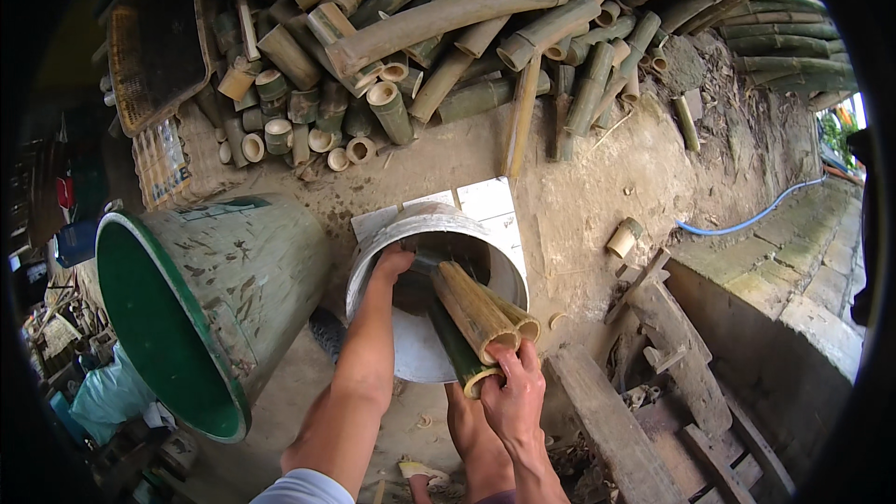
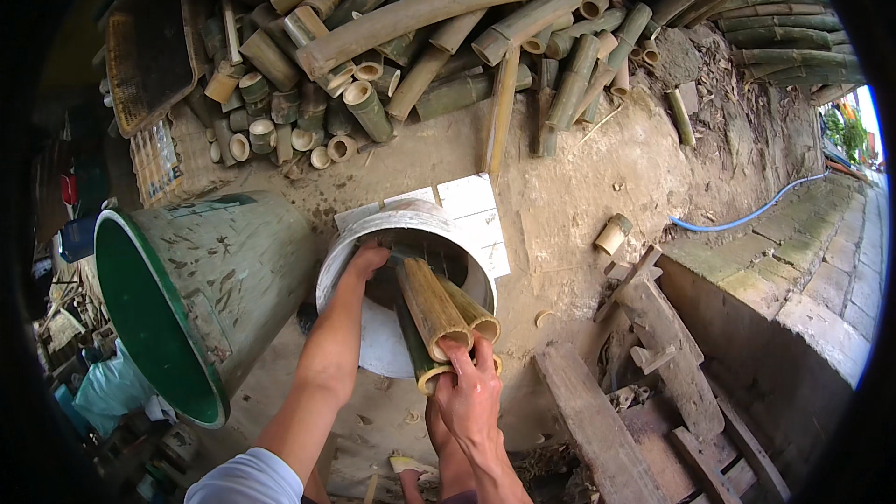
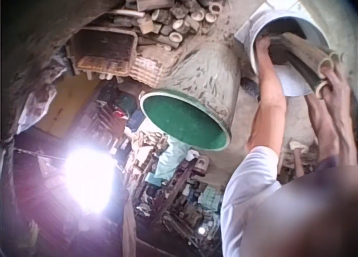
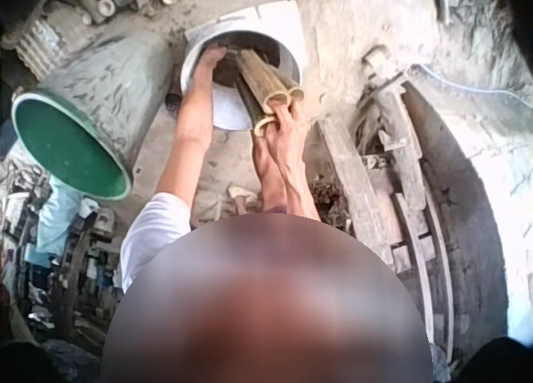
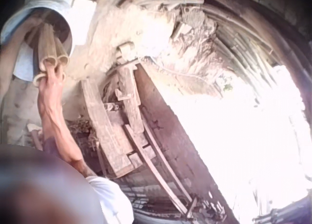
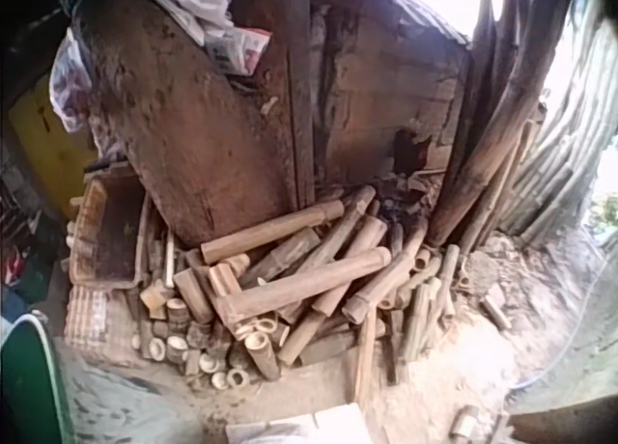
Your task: The person moves a green bucket, then repeatedly picks up short bamboo segments from a wall-mounted rack, dips them into a white bucket of liquid, and returns them to the rack. The process is repeated multiple times with different pieces.
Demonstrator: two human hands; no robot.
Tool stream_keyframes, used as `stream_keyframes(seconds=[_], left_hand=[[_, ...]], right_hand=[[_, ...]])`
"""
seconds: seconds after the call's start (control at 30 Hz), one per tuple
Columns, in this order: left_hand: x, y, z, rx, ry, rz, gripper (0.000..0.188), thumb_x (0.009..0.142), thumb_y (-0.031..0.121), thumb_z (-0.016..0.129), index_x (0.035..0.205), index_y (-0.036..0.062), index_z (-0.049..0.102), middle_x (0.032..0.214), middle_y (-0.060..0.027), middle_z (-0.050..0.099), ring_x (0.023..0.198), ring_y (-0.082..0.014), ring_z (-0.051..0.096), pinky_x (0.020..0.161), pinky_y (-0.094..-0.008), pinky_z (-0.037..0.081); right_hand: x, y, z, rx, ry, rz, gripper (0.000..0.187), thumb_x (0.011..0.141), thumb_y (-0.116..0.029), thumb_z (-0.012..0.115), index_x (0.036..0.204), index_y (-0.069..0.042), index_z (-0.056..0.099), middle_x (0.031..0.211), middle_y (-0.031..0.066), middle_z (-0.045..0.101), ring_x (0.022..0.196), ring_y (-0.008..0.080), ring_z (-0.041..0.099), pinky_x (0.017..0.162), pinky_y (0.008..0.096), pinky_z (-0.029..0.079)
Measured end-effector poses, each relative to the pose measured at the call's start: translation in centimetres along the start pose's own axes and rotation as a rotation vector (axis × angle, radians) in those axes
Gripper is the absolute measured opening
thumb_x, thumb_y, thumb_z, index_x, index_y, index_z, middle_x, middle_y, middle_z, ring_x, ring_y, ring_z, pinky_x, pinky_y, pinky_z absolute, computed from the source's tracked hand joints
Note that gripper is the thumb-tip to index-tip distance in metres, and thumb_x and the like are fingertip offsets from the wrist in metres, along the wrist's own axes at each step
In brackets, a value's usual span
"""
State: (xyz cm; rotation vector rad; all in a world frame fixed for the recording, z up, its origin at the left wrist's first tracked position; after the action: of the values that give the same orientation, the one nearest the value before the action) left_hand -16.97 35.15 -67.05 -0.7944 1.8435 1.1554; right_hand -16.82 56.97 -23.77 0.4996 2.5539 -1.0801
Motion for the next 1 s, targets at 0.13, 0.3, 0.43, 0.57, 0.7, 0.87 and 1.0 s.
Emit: stream_keyframes(seconds=[0.13,0.3,0.43,0.57,0.7,0.87,1.0], left_hand=[[1.3,-1.1,-0.3,0.092,-0.045,-0.037,0.052,0.091,0.021,0.063,0.140,0.0043,0.056,0.136,-0.0158,0.063,0.125,-0.0283,0.057,0.103,-0.0425,0.046],[4.2,-2.0,0.3,0.444,0.020,0.242,0.058,0.091,0.024,0.061,0.145,0.0047,0.053,0.149,-0.0178,0.053,0.142,-0.0293,0.046,0.118,-0.0402,0.036],[6.6,-5.3,0.2,0.660,0.162,0.321,0.052,0.092,0.022,0.060,0.141,0.0036,0.057,0.146,-0.0216,0.055,0.139,-0.0357,0.048,0.118,-0.0438,0.036],[8.0,-10.4,-0.2,-0.468,-0.174,-0.054,0.053,0.092,0.023,0.067,0.141,0.0059,0.057,0.140,-0.0132,0.059,0.127,-0.0282,0.056,0.110,-0.0405,0.042],[7.2,-10.6,0.2,-0.403,-0.209,-0.205,0.058,0.091,0.031,0.067,0.144,0.0108,0.055,0.138,-0.0097,0.062,0.128,-0.0277,0.055,0.110,-0.0479,0.038],[7.0,-7.7,0.0,-0.173,-0.199,-0.036,0.056,0.090,0.028,0.066,0.143,0.0103,0.056,0.137,-0.0106,0.063,0.128,-0.0291,0.056,0.110,-0.0484,0.038],[8.8,-6.0,0.6,-0.069,-0.159,0.152,0.054,0.089,0.023,0.065,0.141,0.0086,0.058,0.137,-0.0123,0.063,0.127,-0.0308,0.056,0.111,-0.0470,0.040]], right_hand=[[0.4,1.4,0.1,-0.022,-0.053,0.014,0.038,0.072,0.007,0.063,0.106,-0.008,0.069,0.105,0.0178,0.062,0.087,0.0385,0.066,0.073,0.0443,0.055],[0.9,2.8,-0.2,-0.023,-0.068,0.028,0.042,0.076,0.001,0.064,0.114,-0.015,0.070,0.121,0.0196,0.062,0.093,0.0435,0.068,0.079,0.0486,0.058],[0.7,2.9,-0.3,-0.004,-0.055,0.043,0.037,0.074,0.006,0.063,0.108,-0.008,0.071,0.109,0.0187,0.065,0.094,0.0403,0.067,0.078,0.0438,0.057],[0.0,2.8,0.3,0.032,-0.020,0.004,0.041,0.078,0.003,0.062,0.115,-0.012,0.070,0.113,0.0188,0.064,0.095,0.0419,0.067,0.079,0.0458,0.057],[-0.6,3.9,1.1,0.061,-0.077,0.057,0.047,0.079,0.001,0.060,0.122,-0.017,0.067,0.122,0.0176,0.060,0.096,0.0427,0.067,0.080,0.0475,0.059],[-1.3,3.8,1.3,0.058,-0.078,0.080,0.049,0.080,0.001,0.057,0.125,-0.018,0.065,0.127,0.0182,0.058,0.099,0.0443,0.066,0.083,0.0486,0.058],[-1.3,4.3,1.4,0.084,-0.096,0.093,0.049,0.082,0.002,0.056,0.125,-0.018,0.064,0.133,0.0203,0.056,0.105,0.0454,0.064,0.086,0.0497,0.057]])
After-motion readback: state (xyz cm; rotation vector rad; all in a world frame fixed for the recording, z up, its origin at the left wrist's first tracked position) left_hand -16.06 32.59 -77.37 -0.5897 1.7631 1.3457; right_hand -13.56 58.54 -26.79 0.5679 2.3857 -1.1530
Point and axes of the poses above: each hand's wrist, its own x-axis towards the middle knuckle, its own z-axis out of the palm, y = z × x, the point moved 6 cm from there along x, towards the middle knuckle
